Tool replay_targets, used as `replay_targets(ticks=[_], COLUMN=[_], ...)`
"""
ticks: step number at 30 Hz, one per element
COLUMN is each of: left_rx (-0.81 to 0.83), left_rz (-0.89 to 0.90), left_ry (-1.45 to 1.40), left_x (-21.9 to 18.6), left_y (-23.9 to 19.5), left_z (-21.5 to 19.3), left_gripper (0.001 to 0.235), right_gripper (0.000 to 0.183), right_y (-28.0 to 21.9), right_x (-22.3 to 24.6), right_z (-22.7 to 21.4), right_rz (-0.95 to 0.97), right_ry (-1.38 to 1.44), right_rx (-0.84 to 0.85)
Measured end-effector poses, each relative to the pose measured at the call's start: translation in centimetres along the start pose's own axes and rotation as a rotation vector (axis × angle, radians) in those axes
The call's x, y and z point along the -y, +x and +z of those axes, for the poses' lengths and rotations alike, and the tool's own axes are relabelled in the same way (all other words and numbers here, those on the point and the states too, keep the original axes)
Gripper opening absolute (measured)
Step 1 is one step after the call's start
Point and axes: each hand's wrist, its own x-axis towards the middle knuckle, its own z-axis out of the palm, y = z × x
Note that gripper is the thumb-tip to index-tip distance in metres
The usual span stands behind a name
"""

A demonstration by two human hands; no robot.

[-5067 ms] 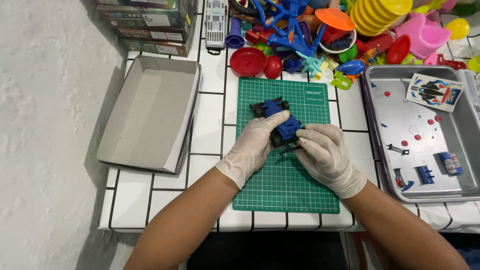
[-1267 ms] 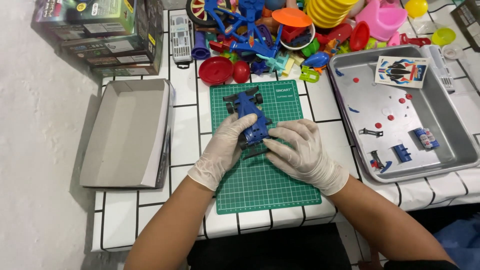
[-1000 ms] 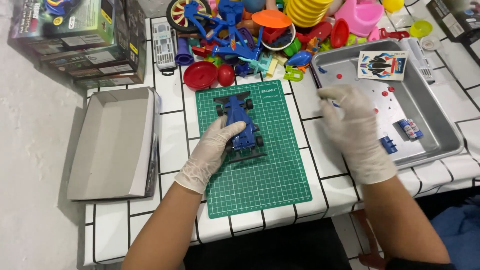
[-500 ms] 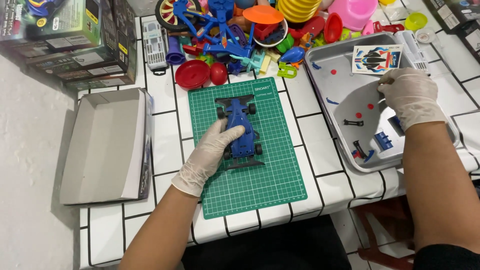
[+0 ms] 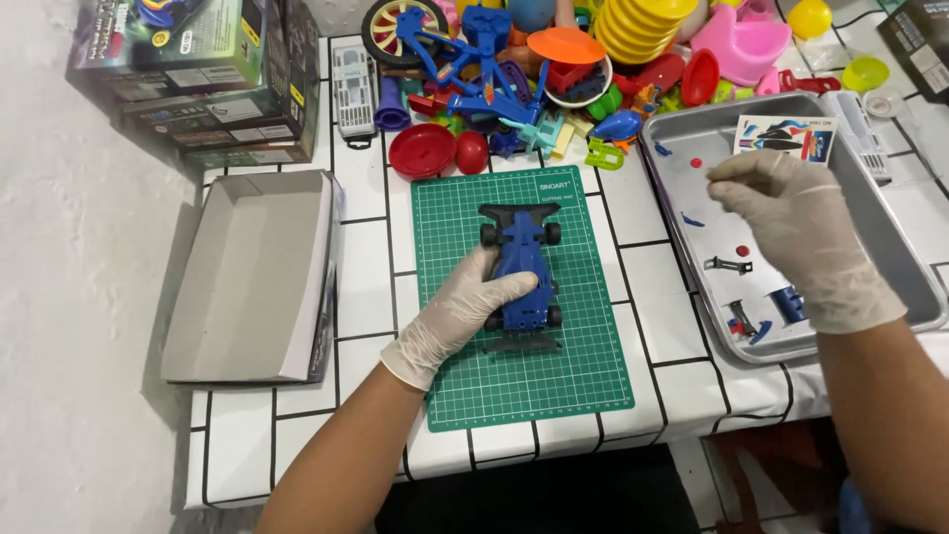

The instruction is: Assembling a motorized toy car by installing batteries and attaching various chassis components.

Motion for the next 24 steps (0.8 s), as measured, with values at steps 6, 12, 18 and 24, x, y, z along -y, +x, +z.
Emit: replay_targets(ticks=[6, 12, 18, 24], left_rx=[0.061, 0.007, 0.047, 0.052], left_rz=[-0.027, 0.062, 0.067, 0.064], left_ry=[0.074, 0.037, 0.065, 0.077], left_x=[0.4, 2.1, 2.9, 3.2], left_y=[0.3, 0.7, 1.0, 0.9], left_z=[-0.5, -0.4, -0.8, -0.9], left_gripper=[0.057, 0.063, 0.063, 0.064], right_gripper=[0.029, 0.025, 0.024, 0.021], right_y=[-3.8, -3.8, -3.4, -3.6], right_x=[5.4, 3.6, 1.5, 2.0], right_z=[6.4, 11.1, 11.9, 12.1], right_rz=[-0.184, -0.263, -0.287, -0.387], right_ry=[0.283, 0.361, 0.385, 0.355], right_rx=[0.075, -0.016, -0.032, -0.049])
